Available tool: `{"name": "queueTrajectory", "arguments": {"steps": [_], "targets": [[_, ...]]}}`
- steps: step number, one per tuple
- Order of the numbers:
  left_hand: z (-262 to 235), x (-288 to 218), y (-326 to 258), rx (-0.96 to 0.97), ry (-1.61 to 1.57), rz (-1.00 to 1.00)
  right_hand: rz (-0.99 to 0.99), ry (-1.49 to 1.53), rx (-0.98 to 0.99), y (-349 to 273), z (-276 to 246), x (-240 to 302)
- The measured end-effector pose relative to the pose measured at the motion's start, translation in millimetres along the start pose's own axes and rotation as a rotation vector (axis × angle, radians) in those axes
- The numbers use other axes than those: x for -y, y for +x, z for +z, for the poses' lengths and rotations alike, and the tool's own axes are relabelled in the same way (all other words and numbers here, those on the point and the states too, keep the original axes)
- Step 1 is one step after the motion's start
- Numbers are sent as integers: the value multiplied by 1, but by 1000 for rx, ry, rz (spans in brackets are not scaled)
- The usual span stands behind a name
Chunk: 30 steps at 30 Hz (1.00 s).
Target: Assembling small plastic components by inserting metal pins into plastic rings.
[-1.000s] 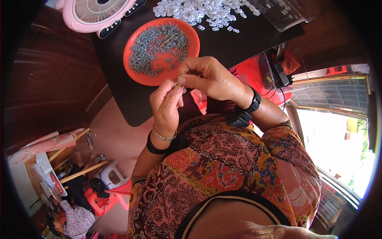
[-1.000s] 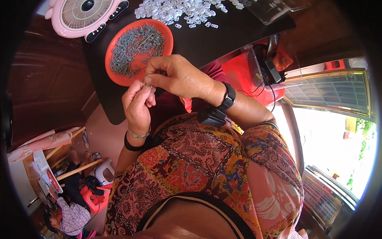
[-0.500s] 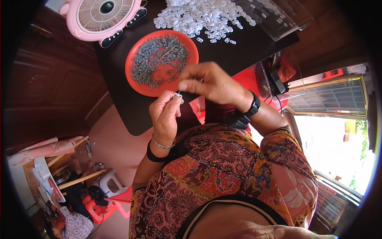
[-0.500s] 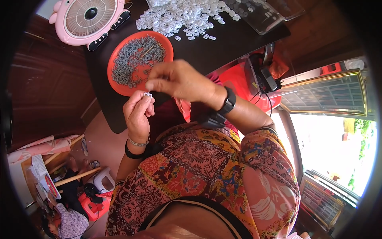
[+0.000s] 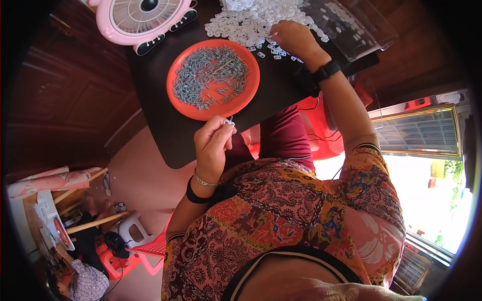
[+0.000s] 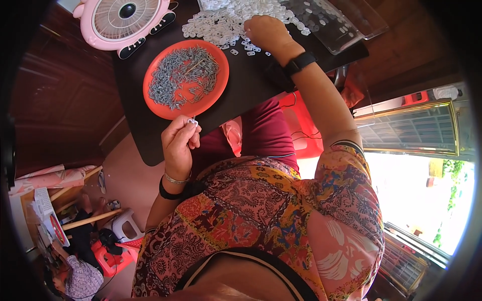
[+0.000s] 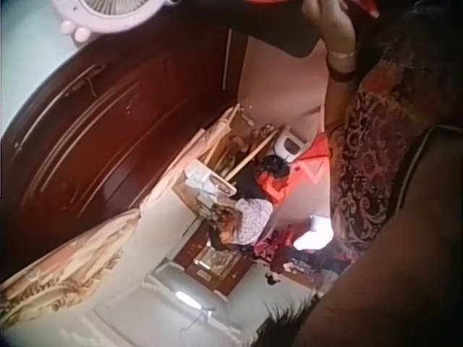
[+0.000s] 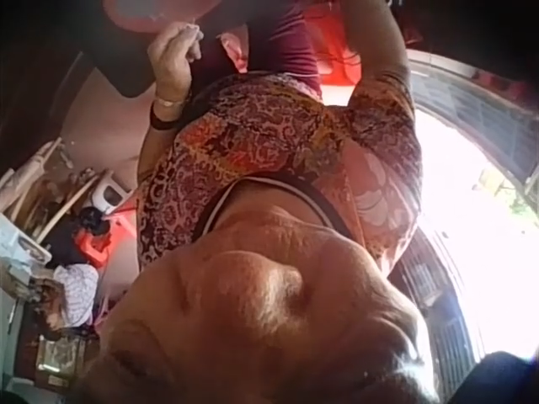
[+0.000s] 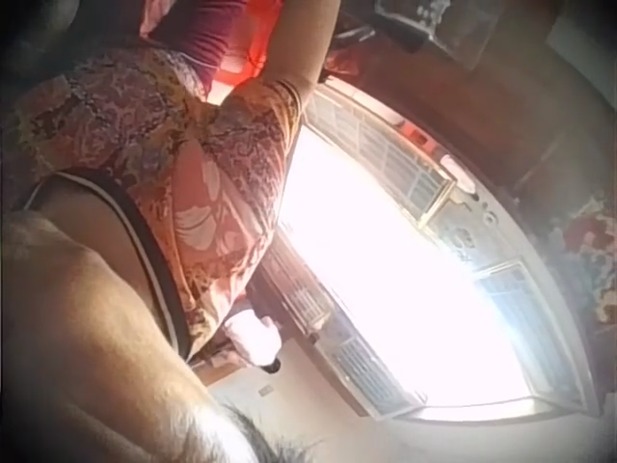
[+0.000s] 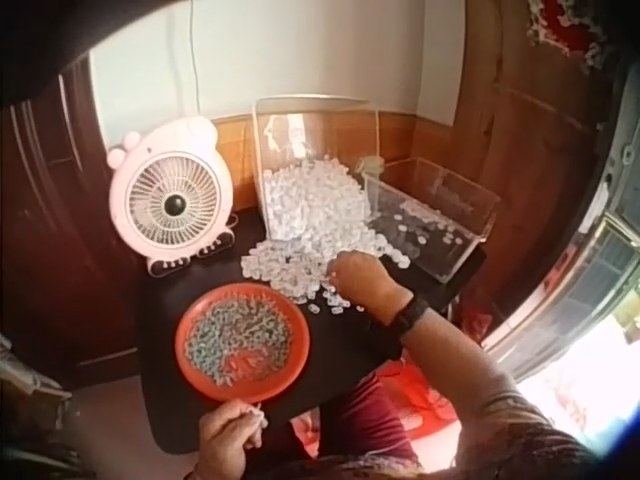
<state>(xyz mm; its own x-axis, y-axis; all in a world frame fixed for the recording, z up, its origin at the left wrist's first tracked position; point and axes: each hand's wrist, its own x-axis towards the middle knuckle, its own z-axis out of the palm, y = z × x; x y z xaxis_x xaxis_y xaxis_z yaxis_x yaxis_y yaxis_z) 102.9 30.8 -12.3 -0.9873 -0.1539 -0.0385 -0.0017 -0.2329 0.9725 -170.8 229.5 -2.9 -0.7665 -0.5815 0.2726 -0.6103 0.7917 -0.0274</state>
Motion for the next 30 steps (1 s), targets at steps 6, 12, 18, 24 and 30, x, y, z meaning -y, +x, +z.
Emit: {"name": "queueTrajectory", "arguments": {"steps": [6, 12, 18, 24, 30], "targets": [[0, -1, 1, 23, 28, 1, -50, -139, -45, 5, 3, -7], [0, 0, 2, 21, 3, -11, 99, 631, -61, -10, -21, 3], [1, -3, 5, 26, -5, -28, 87, 1353, 176, -38, -44, 43], [1, -11, 7, 6, -1, 4, 82, 1533, 275, -66, -57, 97], [1, -16, 8, -8, -101, 142, -61, 1605, 197, -91, -46, 146]]}}
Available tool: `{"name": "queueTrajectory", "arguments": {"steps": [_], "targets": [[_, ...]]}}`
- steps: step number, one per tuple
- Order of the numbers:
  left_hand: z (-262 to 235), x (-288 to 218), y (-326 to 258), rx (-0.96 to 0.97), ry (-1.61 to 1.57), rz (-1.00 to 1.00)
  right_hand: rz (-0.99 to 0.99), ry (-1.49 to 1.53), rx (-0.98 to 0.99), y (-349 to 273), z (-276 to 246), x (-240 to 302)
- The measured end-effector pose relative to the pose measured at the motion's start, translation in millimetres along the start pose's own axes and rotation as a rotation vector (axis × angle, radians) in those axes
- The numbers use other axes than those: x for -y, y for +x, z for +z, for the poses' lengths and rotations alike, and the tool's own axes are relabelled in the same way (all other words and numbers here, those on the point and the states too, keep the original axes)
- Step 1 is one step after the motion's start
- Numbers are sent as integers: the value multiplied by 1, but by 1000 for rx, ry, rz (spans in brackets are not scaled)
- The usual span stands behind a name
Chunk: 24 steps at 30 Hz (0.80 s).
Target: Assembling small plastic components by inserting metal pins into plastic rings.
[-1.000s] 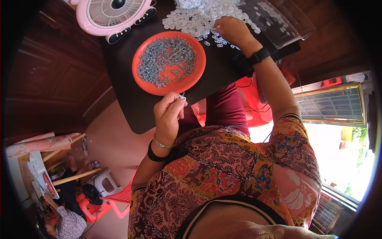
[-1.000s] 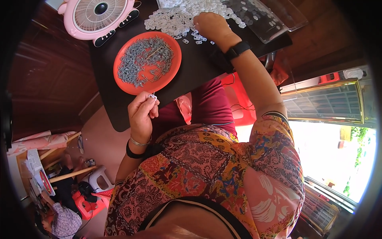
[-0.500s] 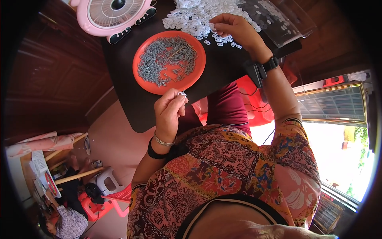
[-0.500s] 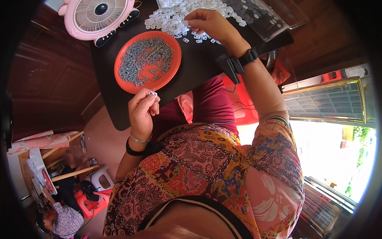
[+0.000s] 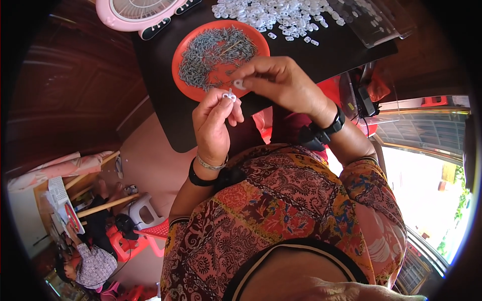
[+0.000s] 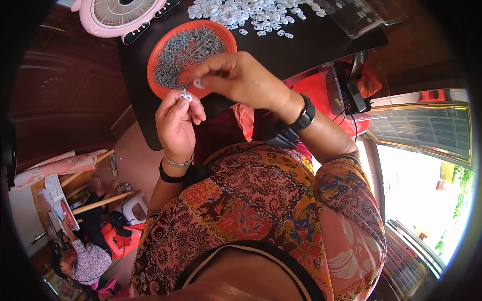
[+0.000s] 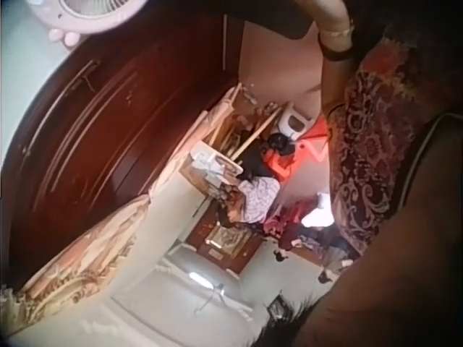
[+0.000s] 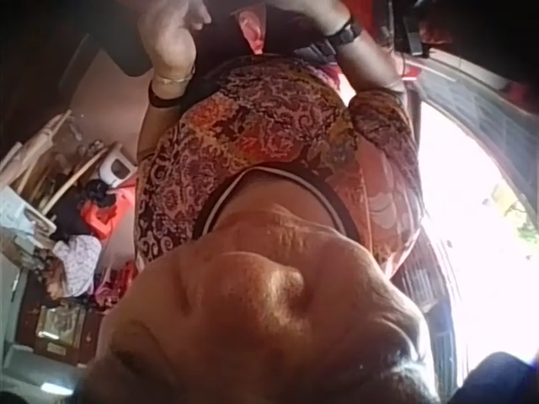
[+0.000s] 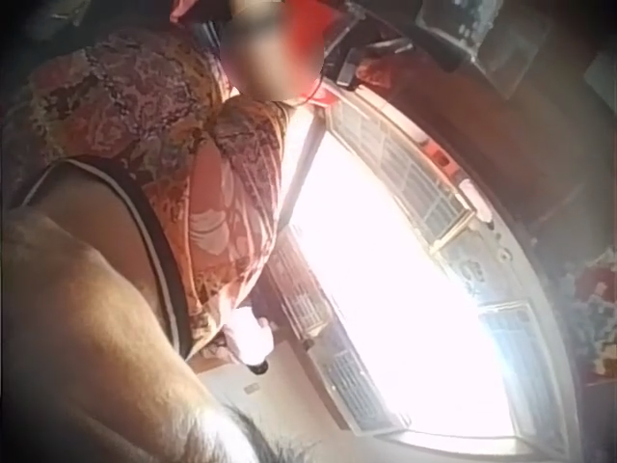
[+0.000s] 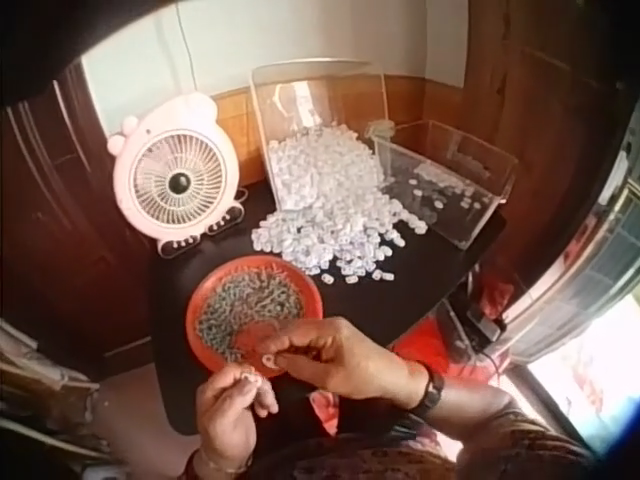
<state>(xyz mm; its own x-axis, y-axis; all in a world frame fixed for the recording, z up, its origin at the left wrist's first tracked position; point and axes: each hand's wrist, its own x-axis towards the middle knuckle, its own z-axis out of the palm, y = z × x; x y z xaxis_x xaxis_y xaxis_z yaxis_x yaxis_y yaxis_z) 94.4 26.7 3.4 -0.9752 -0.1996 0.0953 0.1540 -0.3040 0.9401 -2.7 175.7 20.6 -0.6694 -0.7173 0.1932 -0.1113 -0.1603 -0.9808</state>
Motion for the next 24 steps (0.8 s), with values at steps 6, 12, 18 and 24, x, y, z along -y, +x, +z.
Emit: {"name": "queueTrajectory", "arguments": {"steps": [6, 12, 18, 24], "targets": [[-8, 1, -2, 21, -166, -38, -90, -180, 129, -8, 6, 4], [-6, 2, -2, 85, -265, -111, -90, -180, 92, -8, 5, -7], [1, 1, -6, -29, 5, -91, 103, 109, -115, -10, 6, -9], [6, 3, -7, -52, 139, -117, 139, 240, -181, -12, 5, -9]]}}
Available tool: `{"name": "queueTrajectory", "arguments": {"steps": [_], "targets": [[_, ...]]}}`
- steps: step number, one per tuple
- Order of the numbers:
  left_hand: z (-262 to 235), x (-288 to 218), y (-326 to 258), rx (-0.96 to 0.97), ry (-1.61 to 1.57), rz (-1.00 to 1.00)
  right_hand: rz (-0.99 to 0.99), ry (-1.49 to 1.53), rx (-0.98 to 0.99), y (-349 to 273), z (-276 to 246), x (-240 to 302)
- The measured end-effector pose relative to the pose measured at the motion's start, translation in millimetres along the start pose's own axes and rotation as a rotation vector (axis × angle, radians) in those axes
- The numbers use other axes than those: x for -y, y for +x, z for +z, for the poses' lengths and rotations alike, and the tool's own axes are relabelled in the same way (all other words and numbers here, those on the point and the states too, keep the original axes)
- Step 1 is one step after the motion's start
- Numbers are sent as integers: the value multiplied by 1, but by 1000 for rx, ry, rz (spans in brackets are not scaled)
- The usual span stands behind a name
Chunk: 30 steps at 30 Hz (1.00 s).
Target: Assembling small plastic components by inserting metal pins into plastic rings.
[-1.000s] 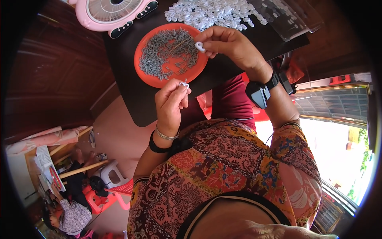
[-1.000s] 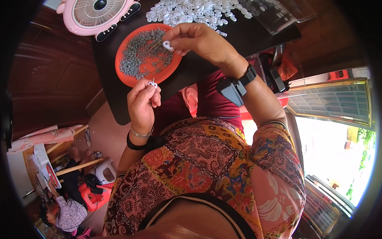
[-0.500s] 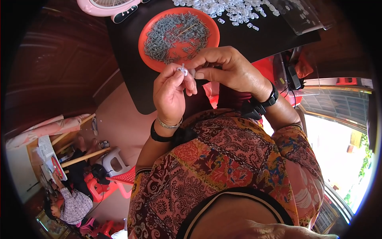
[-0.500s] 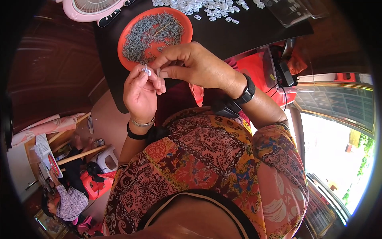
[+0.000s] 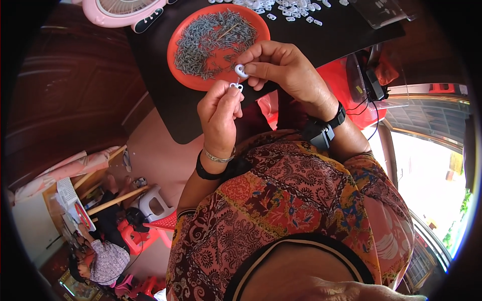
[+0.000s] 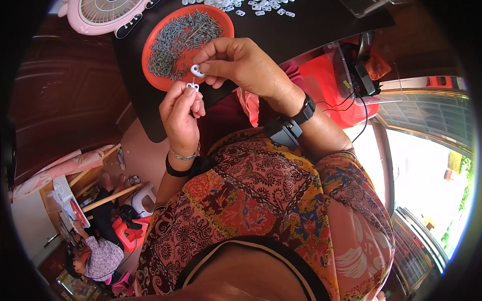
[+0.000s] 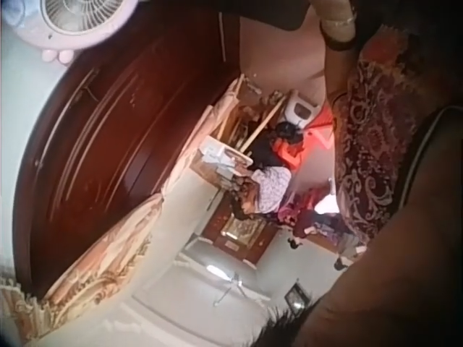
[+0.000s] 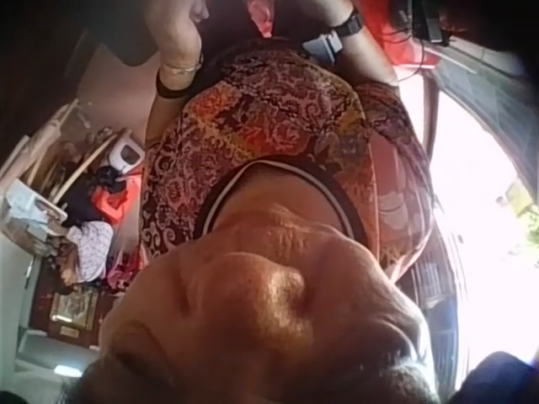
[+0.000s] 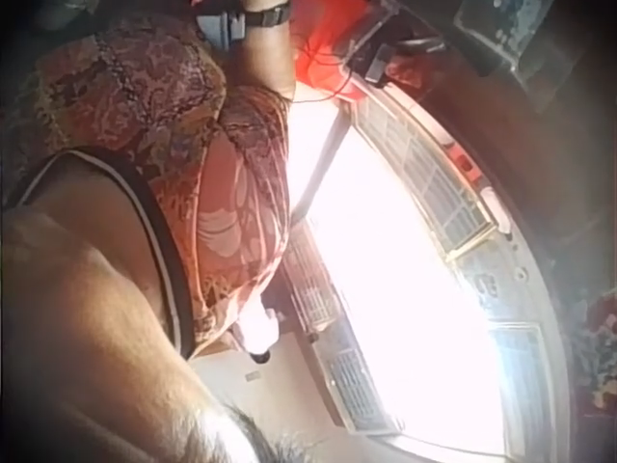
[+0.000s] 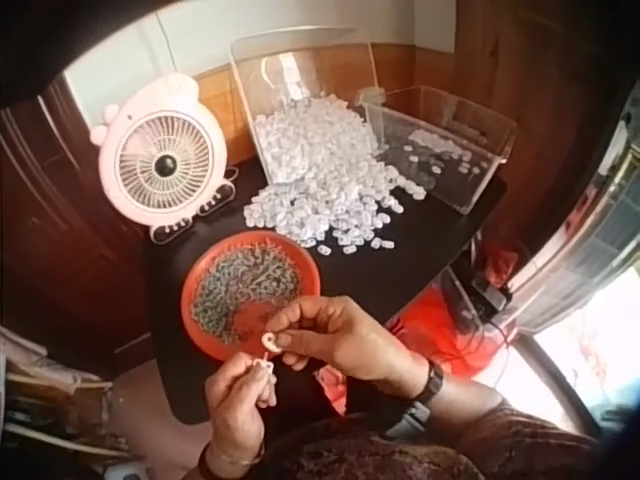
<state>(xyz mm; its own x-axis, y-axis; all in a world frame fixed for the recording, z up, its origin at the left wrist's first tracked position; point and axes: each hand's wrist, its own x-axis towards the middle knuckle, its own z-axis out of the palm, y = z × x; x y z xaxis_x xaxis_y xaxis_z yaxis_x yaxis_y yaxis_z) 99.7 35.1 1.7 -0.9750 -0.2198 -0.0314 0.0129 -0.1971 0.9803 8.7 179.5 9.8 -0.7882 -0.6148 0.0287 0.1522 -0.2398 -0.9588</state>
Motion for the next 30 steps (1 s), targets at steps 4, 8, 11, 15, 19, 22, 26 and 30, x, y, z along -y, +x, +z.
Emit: {"name": "queueTrajectory", "arguments": {"steps": [4, 8, 11, 15, 19, 22, 26, 30], "targets": [[-1, 1, 1, 8, 9, -29, 44, 28, 21, -4, 0, 2], [-3, 5, 2, 20, -36, -9, 29, 24, 34, -4, 1, 2], [-5, 7, 2, 32, -45, -18, 7, 0, 40, -5, 2, 0], [-4, 5, 1, 38, -29, -12, -50, -46, 40, -6, 3, -1], [-3, 6, 2, 39, -29, 9, -70, -194, 82, -9, 3, -1], [-1, 5, 1, 25, -21, 9, -109, -217, 103, -9, 4, -5], [-2, 5, 1, 27, -79, -3, -156, -194, 118, -11, 7, -9], [0, 4, 2, -8, -111, -49, -177, -251, 120, -10, 6, -11]]}}
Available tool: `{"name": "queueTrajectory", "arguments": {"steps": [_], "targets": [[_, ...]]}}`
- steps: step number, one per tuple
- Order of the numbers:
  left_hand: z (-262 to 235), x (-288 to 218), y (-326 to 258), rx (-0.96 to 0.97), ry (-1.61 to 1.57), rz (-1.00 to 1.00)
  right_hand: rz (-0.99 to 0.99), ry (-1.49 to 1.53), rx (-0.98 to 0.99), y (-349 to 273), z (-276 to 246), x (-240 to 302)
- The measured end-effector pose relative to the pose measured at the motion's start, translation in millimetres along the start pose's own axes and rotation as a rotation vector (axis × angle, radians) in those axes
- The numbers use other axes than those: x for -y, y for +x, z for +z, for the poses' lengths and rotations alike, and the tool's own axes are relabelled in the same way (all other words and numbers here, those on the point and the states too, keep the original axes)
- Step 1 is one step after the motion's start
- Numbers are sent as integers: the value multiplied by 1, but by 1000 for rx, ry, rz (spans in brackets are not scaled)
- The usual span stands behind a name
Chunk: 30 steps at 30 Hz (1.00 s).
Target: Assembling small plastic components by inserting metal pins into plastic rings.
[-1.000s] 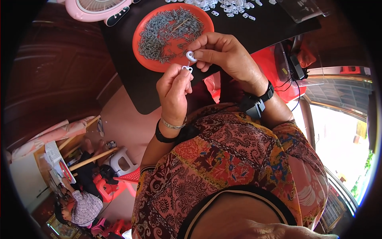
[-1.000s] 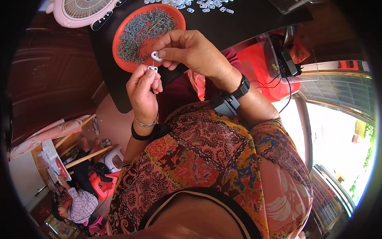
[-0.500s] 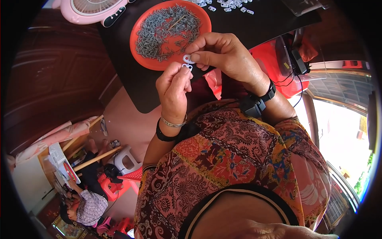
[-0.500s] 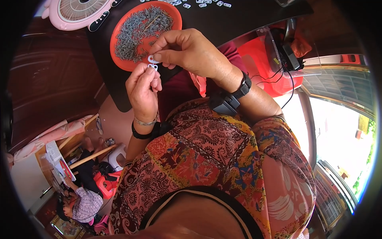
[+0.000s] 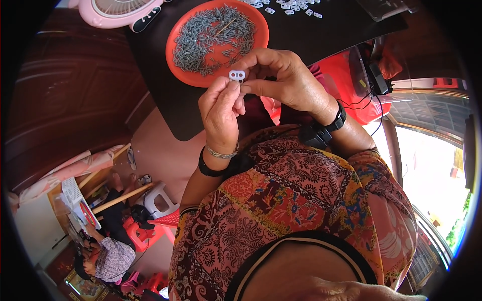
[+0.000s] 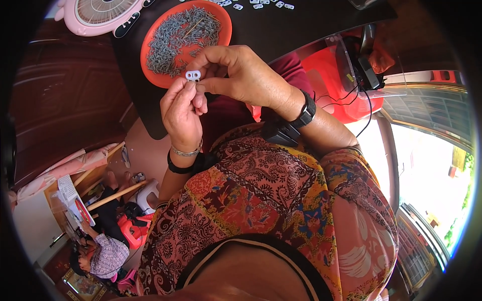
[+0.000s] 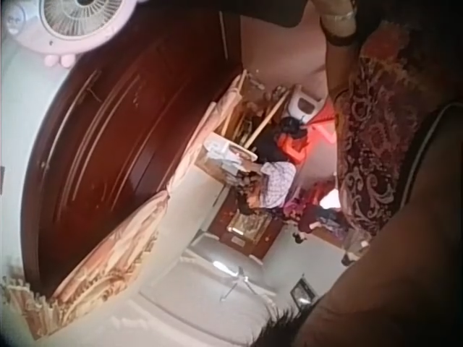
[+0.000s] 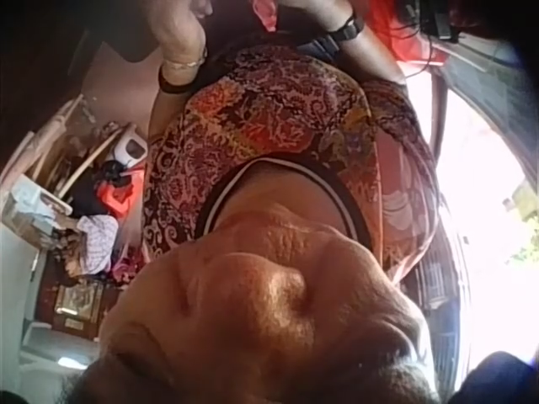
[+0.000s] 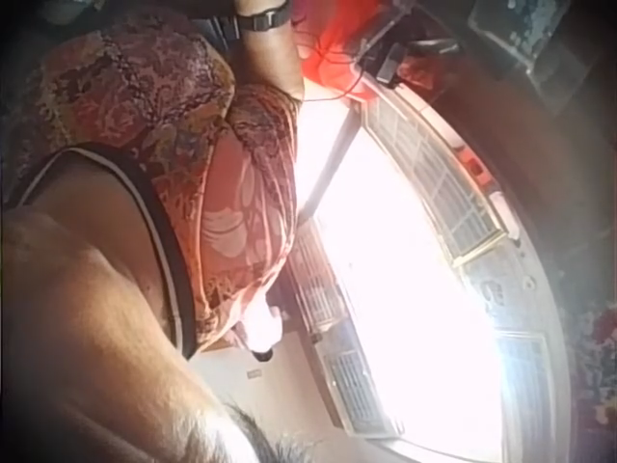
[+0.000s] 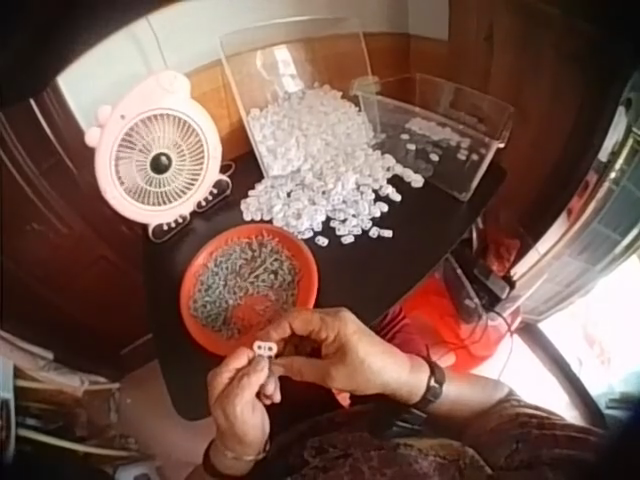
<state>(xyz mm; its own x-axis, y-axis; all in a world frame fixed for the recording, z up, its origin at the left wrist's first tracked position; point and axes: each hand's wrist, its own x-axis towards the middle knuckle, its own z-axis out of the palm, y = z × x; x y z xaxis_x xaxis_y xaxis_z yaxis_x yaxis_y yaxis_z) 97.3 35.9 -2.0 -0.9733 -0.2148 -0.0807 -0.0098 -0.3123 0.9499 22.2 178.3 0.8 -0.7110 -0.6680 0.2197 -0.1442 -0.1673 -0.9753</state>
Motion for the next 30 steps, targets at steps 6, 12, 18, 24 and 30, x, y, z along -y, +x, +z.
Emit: {"name": "queueTrajectory", "arguments": {"steps": [6, 12, 18, 24, 30], "targets": [[-1, -1, 0, -3, 59, 1, -69, -78, 3, 0, -2, 0], [-3, -1, 0, 57, 130, -10, -83, -201, 34, 0, -6, 7], [-2, -3, 1, 57, 58, -17, -71, -196, 53, -2, -7, 8], [-4, -2, 3, 52, 80, -50, -53, -233, 70, -1, -5, 11], [0, -5, 3, 14, 81, -65, -235, -498, -48, -2, 5, 10]]}}
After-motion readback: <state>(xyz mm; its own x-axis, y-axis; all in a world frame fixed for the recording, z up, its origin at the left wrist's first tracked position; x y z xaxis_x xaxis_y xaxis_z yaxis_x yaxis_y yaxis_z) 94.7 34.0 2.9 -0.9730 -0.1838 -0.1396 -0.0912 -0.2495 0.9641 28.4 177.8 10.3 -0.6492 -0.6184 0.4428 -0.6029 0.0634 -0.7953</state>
